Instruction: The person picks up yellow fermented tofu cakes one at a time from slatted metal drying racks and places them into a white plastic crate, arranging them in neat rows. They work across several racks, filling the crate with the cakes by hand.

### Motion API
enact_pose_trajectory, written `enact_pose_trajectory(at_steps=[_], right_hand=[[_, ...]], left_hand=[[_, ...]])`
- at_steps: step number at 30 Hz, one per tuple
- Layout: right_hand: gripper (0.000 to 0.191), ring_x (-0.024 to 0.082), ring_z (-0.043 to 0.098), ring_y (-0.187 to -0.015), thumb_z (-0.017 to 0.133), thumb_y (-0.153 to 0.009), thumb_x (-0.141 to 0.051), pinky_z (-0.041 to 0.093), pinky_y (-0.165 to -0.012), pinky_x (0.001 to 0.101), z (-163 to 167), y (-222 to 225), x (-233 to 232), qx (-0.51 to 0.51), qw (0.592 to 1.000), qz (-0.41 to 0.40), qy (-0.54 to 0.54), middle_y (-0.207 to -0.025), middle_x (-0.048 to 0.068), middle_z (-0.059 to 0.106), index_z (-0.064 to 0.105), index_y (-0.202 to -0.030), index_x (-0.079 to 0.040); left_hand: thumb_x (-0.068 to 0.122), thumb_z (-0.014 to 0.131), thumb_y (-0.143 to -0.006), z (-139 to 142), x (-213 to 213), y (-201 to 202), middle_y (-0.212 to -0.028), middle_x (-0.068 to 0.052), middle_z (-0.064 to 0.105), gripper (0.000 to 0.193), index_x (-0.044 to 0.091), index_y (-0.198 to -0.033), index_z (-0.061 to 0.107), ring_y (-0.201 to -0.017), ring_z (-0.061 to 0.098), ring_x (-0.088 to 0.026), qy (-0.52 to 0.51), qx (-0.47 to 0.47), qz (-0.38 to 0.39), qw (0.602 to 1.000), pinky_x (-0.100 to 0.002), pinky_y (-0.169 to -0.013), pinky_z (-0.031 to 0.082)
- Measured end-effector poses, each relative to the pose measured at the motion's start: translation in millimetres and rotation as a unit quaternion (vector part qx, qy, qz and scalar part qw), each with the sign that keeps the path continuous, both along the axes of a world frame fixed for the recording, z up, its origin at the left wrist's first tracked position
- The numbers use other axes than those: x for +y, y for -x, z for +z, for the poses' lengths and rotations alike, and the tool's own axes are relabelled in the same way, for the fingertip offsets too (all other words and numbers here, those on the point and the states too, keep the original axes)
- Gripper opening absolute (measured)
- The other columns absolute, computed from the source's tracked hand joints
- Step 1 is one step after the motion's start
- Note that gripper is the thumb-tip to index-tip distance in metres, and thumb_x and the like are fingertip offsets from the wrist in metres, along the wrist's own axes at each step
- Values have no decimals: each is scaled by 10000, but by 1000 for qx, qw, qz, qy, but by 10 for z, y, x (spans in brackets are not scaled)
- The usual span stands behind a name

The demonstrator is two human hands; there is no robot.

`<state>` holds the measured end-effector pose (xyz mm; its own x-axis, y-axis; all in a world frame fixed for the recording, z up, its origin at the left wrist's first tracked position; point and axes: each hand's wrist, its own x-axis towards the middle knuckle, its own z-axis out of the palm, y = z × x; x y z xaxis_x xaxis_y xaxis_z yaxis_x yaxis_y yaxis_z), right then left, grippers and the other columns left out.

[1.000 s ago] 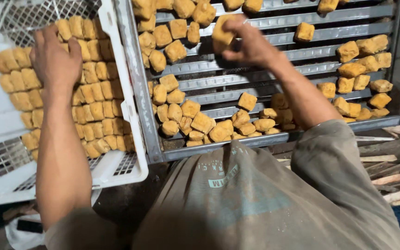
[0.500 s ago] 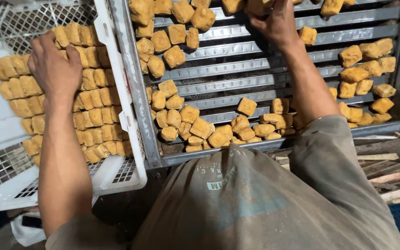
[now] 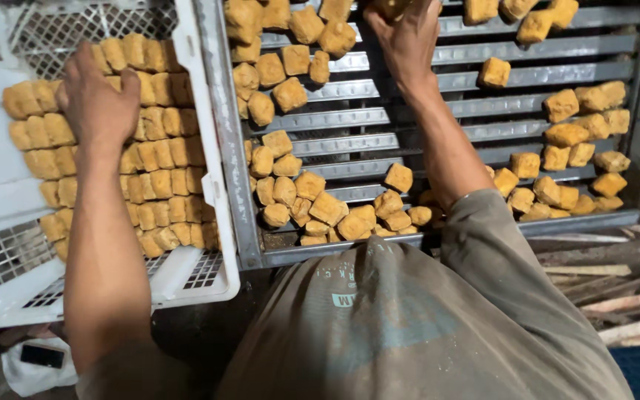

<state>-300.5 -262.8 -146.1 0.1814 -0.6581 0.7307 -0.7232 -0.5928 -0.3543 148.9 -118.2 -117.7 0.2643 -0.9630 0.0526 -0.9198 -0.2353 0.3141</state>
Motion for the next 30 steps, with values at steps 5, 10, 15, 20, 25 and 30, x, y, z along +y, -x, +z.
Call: enact_pose_trajectory(at_steps=[5, 10, 15, 20, 25, 30], right_hand=[[1000, 273, 724, -1034, 914, -1013, -186, 667, -739, 374, 112, 38, -25, -2, 989, 54, -135, -1313, 160, 576, 38, -1494, -178], [1150, 297, 532, -1370, 980, -906, -186, 493, -1202, 494, 318, 65, -120, -44, 986, 100, -127, -1478, 145, 452, 45, -1576, -197], [1336, 279, 354, -1524, 1004, -815, -300, 386, -1312, 440, 553, -90, -6, -105, 965, 207, -125, -1625, 108, 185, -61, -1619, -230], [1513, 249, 223, -1581, 1037, -740, -430, 316, -1301, 417, 672, -201, 174, -149, 940, 276, -130, -1717, 54, -24, -186, -1620, -288], [1514, 233, 123, -1573, 938, -714, -548, 218, -1350, 421, 750, -370, 342, -194, 917, 299, -177, -1733, 91, -78, -230, -1624, -230], [1529, 291, 392, -1526, 991, -731, -410, 404, -1278, 466, 1031, -1062, 436, -181, 862, 421, -214, -1717, 167, 170, -267, -1580, -230]], left_hand=[[331, 597, -1105, -5, 11, -28, -1521, -317, 450, 672, -87, -1567, 346, -1389, 453, -449, -2, 7, -24, 1000, -580, -1166, 256], [363, 590, -1098, -61, -5, -96, -1500, -331, 438, 701, -96, -1562, 332, -1393, 432, -449, 7, -4, -22, 1000, -581, -1152, 235], [382, 617, -1062, -88, -25, -130, -1458, -322, 461, 750, -58, -1592, 318, -1360, 437, -448, 5, 22, -1, 1000, -581, -1117, 238], [429, 655, -1029, -101, -43, -161, -1440, -317, 503, 816, -52, -1586, 304, -1339, 470, -431, 32, 25, 16, 999, -561, -1150, 243], [487, 673, -997, -12, -32, -155, -1402, -326, 525, 887, -45, -1579, 267, -1295, 483, -448, 35, 33, 30, 998, -564, -1126, 232], [496, 681, -953, 200, -6, -107, -1374, -331, 537, 913, -42, -1559, 260, -1294, 491, -436, 37, 70, 47, 996, -547, -1132, 239]])
